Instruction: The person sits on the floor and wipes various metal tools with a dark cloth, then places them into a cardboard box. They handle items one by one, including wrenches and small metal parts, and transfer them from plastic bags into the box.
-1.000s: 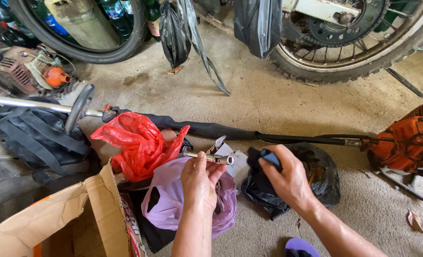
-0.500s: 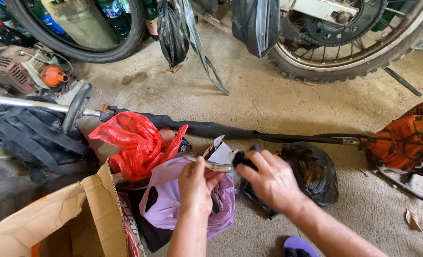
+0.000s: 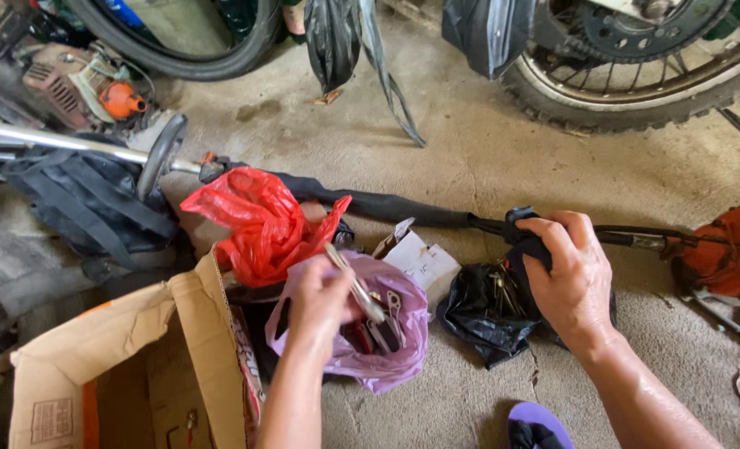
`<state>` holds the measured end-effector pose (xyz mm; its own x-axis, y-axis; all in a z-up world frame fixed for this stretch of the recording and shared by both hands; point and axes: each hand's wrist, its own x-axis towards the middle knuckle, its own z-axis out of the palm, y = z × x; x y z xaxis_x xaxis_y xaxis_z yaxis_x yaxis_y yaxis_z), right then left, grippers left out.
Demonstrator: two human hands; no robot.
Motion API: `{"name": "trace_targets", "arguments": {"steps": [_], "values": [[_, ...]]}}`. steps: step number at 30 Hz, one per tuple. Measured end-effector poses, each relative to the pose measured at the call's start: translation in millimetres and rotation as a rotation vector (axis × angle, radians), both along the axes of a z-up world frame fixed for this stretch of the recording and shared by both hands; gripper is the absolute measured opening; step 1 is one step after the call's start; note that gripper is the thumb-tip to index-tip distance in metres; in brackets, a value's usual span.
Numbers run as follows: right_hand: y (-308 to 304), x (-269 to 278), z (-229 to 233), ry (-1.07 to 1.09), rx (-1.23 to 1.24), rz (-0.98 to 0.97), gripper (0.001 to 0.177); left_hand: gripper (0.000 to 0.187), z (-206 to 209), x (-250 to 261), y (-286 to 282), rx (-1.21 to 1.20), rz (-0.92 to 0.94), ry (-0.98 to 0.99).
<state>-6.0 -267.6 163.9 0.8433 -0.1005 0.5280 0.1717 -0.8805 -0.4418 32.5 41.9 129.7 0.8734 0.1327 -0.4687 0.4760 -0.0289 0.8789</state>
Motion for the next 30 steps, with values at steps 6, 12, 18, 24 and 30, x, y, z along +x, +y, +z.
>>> {"name": "trace_targets", "arguments": {"steps": [6,12,18,24,30], "values": [[3.2,-1.2,-3.6,0.012,0.018,0.029,0.045,0.019,-97.1,-14.6,-4.2,0.002,-0.064,0.374],[19.4,4.1,-2.9,0.040,0.034,0.078,0.044,0.025,-145.2,16.3,-13.9,0.135,-0.047,0.357],[35.9,11.4,-10.4,0.112,0.039,0.187,0.045,0.037,-125.6,29.0,-33.7,0.477,-0.017,0.314],[46.4,12.4,-22.0,0.195,0.048,0.255,0.044,0.050,-131.1,26.5,-35.7,0.679,-0.054,0.180],[52.1,13.0,-31.5,0.238,0.034,0.281,0.045,0.044,-130.6,31.3,-32.6,0.700,-0.020,0.181]]}}
